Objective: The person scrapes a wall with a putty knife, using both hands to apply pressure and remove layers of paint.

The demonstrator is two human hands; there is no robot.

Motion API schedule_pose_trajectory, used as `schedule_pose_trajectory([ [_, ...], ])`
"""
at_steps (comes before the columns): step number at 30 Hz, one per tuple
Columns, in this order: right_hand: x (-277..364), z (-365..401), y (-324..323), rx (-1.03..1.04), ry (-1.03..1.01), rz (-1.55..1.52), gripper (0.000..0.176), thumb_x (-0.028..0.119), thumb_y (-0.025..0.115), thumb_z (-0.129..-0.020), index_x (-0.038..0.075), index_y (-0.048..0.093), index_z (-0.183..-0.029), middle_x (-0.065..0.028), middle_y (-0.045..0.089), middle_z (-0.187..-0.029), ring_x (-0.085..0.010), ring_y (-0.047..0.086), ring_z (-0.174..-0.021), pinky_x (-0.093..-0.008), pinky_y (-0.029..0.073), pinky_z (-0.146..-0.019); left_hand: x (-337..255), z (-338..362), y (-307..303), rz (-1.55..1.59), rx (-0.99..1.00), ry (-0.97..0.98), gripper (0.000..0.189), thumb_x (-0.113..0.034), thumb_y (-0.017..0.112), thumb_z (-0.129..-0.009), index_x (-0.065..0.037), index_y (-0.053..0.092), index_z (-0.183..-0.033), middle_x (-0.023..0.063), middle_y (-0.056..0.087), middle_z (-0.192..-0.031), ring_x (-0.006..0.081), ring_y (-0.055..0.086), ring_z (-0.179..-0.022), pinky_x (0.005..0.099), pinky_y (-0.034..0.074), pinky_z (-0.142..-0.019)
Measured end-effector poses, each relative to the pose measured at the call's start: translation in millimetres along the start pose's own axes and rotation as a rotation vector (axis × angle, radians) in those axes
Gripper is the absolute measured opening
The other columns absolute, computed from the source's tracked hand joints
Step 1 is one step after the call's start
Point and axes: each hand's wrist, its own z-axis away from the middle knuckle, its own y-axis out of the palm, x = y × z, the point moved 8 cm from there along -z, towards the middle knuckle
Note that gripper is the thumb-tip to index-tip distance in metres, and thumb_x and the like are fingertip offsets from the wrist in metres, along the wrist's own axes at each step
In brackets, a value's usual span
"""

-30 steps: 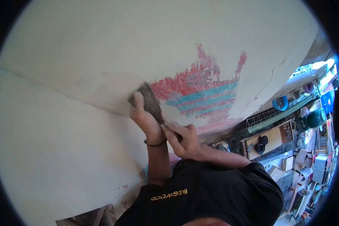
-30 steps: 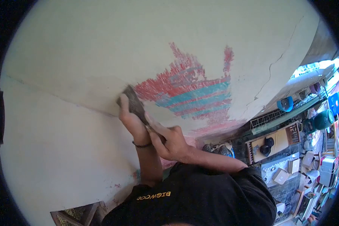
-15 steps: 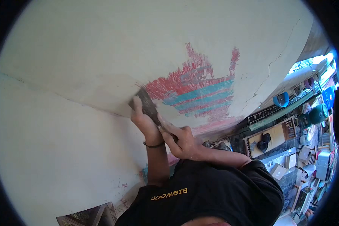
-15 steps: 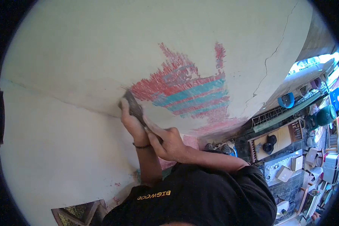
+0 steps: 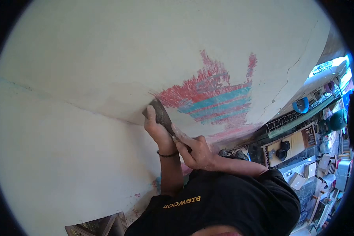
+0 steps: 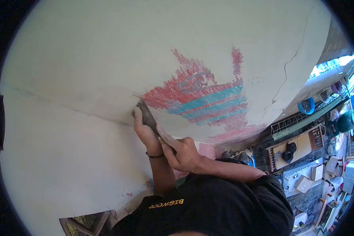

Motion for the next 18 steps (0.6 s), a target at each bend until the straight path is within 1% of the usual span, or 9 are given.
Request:
schedule_pose_trajectory([
  [2, 13, -9, 1, -0.054, -0.064, -0.106, 0.051, 0.0, 0.052, -0.092, -0.009, 0.043, -0.141, -0.0247, 0.069, -0.086, -0.0318, 0.072, -0.074, -0.0336, 0.055, -0.069, -24, -2, 11, 0.043, 0.044, -0.023, 0.033, -0.039, 0.055, -0.1, -0.007, 0.061, -0.102, 0.0013, 0.058, -0.083, 0.0129, 0.056, -0.073, 0.0273, 0.045, -0.064],
  [3, 18, -13, 1, -0.08, -0.099, -0.157, 0.052, 0.0, 0.052, -0.092, -0.009, 0.043, -0.141, -0.0248, 0.069, -0.087, -0.032, 0.072, -0.075, -0.0337, 0.055, -0.069, -25, 0, 8, 0.054, 0.04, -0.023, 0.033, -0.039, 0.055, -0.099, -0.006, 0.061, -0.104, 0.002, 0.059, -0.087, 0.0135, 0.057, -0.077, 0.0281, 0.047, -0.068],
  [6, 1, 2, 3, -0.077, -0.121, -0.049, 0.051, 0.0, 0.052, -0.092, -0.01, 0.043, -0.141, -0.0243, 0.069, -0.087, -0.0313, 0.072, -0.076, -0.0334, 0.055, -0.071, -17, 10, 9, 0.055, 0.047, -0.013, 0.036, -0.037, 0.057, -0.099, -0.003, 0.061, -0.112, 0.0038, 0.06, -0.098, 0.0152, 0.058, -0.088, 0.03, 0.049, -0.078],
  [8, 3, 1, -2, -0.099, -0.192, -0.032, 0.051, 0.0, 0.052, -0.092, -0.011, 0.043, -0.14, -0.025, 0.069, -0.088, -0.0309, 0.073, -0.079, -0.0329, 0.054, -0.072, -4, 14, 6, 0.016, 0.028, -0.009, 0.038, -0.036, 0.057, -0.099, -0.002, 0.06, -0.116, 0.0046, 0.06, -0.104, 0.016, 0.058, -0.093, 0.0307, 0.049, -0.083],
  [9, 4, 2, -4, -0.105, -0.219, -0.027, 0.05, 0.0, 0.052, -0.092, -0.011, 0.043, -0.14, -0.0253, 0.069, -0.089, -0.0308, 0.073, -0.081, -0.0326, 0.054, -0.073, -13, 16, 10, 0.048, 0.026, 0.0, 0.039, -0.034, 0.057, -0.099, 0.0, 0.06, -0.119, 0.0047, 0.061, -0.104, 0.0149, 0.058, -0.091, 0.0301, 0.048, -0.082],
  [12, 11, -9, 0, 0.017, 0.024, -0.131, 0.05, -0.002, 0.051, -0.092, -0.012, 0.043, -0.14, -0.0263, 0.069, -0.091, -0.031, 0.073, -0.089, -0.0337, 0.053, -0.08, -26, 4, 11, 0.064, 0.075, 0.02, 0.039, -0.032, 0.057, -0.1, 0.001, 0.06, -0.119, 0.0044, 0.062, -0.103, 0.0139, 0.058, -0.089, 0.0288, 0.048, -0.08],
  [15, 7, -4, 1, -0.093, -0.107, -0.107, 0.049, -0.002, 0.053, -0.091, -0.008, 0.046, -0.139, -0.0254, 0.069, -0.091, -0.0346, 0.072, -0.085, -0.0347, 0.054, -0.076, -24, 11, 11, 0.07, 0.015, 0.015, 0.034, -0.032, 0.057, -0.1, -0.001, 0.062, -0.112, 0.002, 0.061, -0.098, 0.012, 0.057, -0.085, 0.0272, 0.047, -0.075],
  [17, 8, -8, -2, -0.148, -0.258, 0.012, 0.048, -0.002, 0.053, -0.092, -0.009, 0.046, -0.139, -0.0263, 0.069, -0.091, -0.0342, 0.073, -0.085, -0.0345, 0.054, -0.075, -24, 7, 12, 0.053, -0.011, 0.054, 0.033, -0.029, 0.059, -0.099, 0.002, 0.063, -0.108, 0.0034, 0.062, -0.096, 0.0114, 0.057, -0.083, 0.0272, 0.047, -0.075],
  [18, 9, -10, -2, -0.136, -0.232, 0.01, 0.048, -0.002, 0.052, -0.092, -0.009, 0.046, -0.139, -0.0268, 0.069, -0.092, -0.0337, 0.073, -0.085, -0.0343, 0.054, -0.075, -23, 7, 10, 0.042, -0.03, 0.065, 0.033, -0.028, 0.06, -0.099, 0.004, 0.063, -0.106, 0.0041, 0.063, -0.094, 0.0111, 0.057, -0.082, 0.0272, 0.048, -0.075],
])
